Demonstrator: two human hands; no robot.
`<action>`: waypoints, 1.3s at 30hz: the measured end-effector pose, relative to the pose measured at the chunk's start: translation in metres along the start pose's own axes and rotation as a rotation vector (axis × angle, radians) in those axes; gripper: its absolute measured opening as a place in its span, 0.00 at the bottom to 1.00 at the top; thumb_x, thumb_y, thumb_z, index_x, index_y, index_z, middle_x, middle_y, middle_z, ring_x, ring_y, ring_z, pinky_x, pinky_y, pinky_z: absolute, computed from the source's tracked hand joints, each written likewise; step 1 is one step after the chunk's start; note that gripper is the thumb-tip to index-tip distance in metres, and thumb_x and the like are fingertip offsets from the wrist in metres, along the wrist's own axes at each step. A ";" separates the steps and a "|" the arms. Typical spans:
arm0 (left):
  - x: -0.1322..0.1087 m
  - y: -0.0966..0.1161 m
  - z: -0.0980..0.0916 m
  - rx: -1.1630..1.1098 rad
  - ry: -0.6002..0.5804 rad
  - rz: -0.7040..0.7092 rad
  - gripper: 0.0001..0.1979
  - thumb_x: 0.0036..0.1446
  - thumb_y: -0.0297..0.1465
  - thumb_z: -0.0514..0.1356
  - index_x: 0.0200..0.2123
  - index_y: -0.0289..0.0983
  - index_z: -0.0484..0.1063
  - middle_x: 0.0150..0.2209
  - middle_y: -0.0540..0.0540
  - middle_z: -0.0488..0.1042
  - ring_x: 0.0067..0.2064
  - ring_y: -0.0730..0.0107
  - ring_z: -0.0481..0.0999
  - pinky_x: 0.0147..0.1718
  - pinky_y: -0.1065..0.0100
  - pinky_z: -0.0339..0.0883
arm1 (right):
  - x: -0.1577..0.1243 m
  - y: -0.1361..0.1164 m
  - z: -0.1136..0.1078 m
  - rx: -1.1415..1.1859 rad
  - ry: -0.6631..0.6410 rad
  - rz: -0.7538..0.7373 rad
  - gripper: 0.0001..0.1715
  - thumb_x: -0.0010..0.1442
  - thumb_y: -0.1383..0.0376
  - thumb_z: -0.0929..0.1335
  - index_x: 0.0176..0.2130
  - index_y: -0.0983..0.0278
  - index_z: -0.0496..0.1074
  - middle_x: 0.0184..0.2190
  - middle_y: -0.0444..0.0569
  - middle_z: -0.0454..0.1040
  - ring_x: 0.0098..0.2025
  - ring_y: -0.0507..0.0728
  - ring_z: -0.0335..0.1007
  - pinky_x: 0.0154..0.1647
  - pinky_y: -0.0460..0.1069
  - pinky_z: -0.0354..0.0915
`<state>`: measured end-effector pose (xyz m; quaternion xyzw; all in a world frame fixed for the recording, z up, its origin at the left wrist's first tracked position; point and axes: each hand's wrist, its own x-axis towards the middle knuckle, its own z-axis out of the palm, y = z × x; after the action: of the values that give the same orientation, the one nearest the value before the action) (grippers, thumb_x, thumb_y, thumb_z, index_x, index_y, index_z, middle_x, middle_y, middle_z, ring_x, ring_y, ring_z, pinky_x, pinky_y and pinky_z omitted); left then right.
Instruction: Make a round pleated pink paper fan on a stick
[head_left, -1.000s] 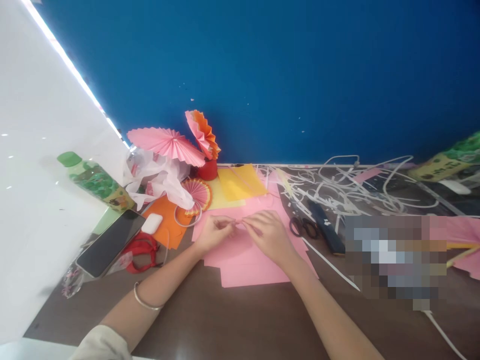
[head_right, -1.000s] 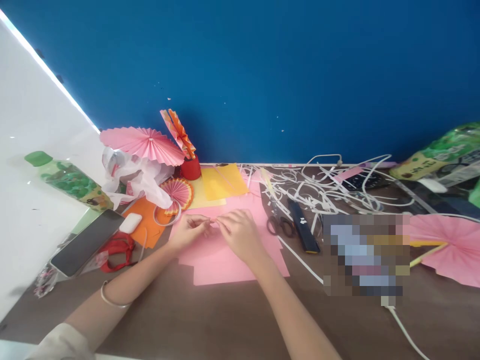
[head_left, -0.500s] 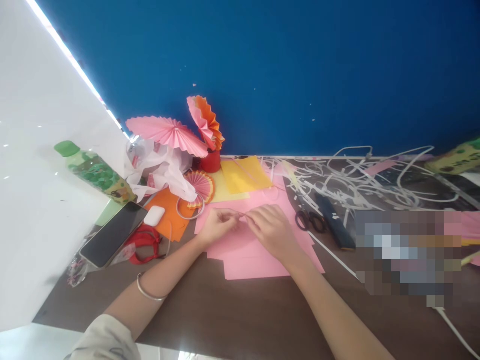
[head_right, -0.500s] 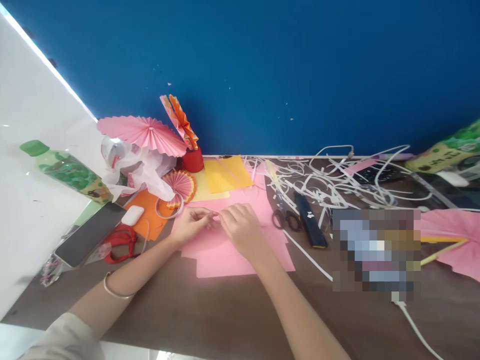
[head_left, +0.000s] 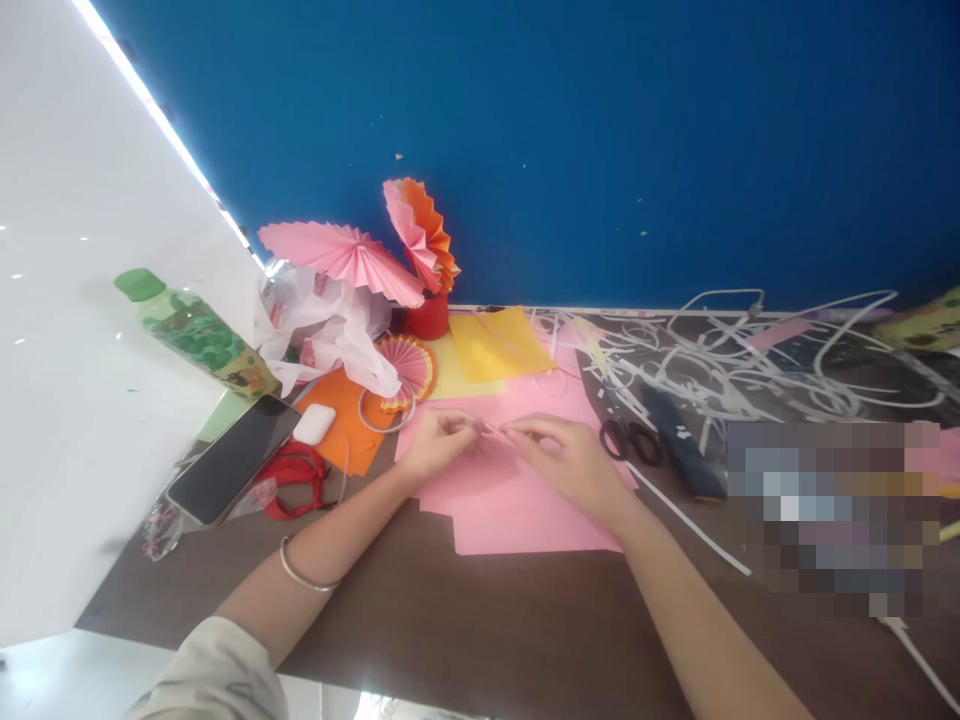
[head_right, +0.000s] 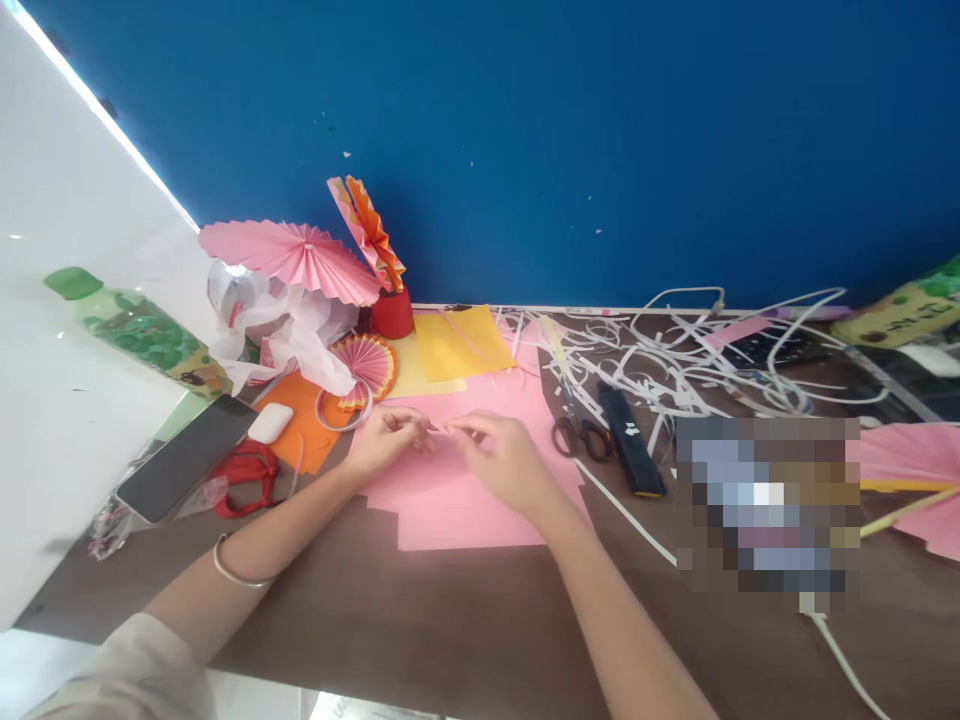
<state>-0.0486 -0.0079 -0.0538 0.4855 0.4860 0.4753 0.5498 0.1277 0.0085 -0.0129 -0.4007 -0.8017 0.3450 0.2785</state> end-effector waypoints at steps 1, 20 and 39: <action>0.000 -0.001 -0.001 -0.005 -0.021 0.000 0.07 0.48 0.30 0.57 0.25 0.31 0.72 0.20 0.48 0.74 0.22 0.75 0.72 0.25 0.73 0.66 | 0.000 0.000 -0.004 0.121 -0.054 0.127 0.11 0.58 0.62 0.64 0.36 0.64 0.74 0.35 0.49 0.76 0.37 0.56 0.70 0.36 0.49 0.64; -0.002 -0.001 -0.003 -0.033 -0.100 0.001 0.12 0.50 0.36 0.59 0.25 0.32 0.70 0.20 0.48 0.74 0.23 0.73 0.74 0.26 0.73 0.66 | 0.001 0.022 0.005 0.730 -0.379 0.488 0.13 0.45 0.60 0.73 0.30 0.67 0.76 0.28 0.51 0.76 0.31 0.53 0.70 0.39 0.50 0.63; -0.004 -0.002 0.004 -0.023 -0.106 0.078 0.14 0.45 0.39 0.64 0.27 0.33 0.72 0.24 0.50 0.71 0.25 0.77 0.67 0.28 0.73 0.60 | 0.000 0.016 0.019 0.812 -0.200 0.503 0.17 0.42 0.58 0.74 0.32 0.65 0.77 0.29 0.50 0.76 0.32 0.53 0.70 0.41 0.51 0.63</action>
<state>-0.0450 -0.0118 -0.0553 0.5223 0.4315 0.4756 0.5611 0.1218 0.0092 -0.0370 -0.4059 -0.5033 0.7234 0.2419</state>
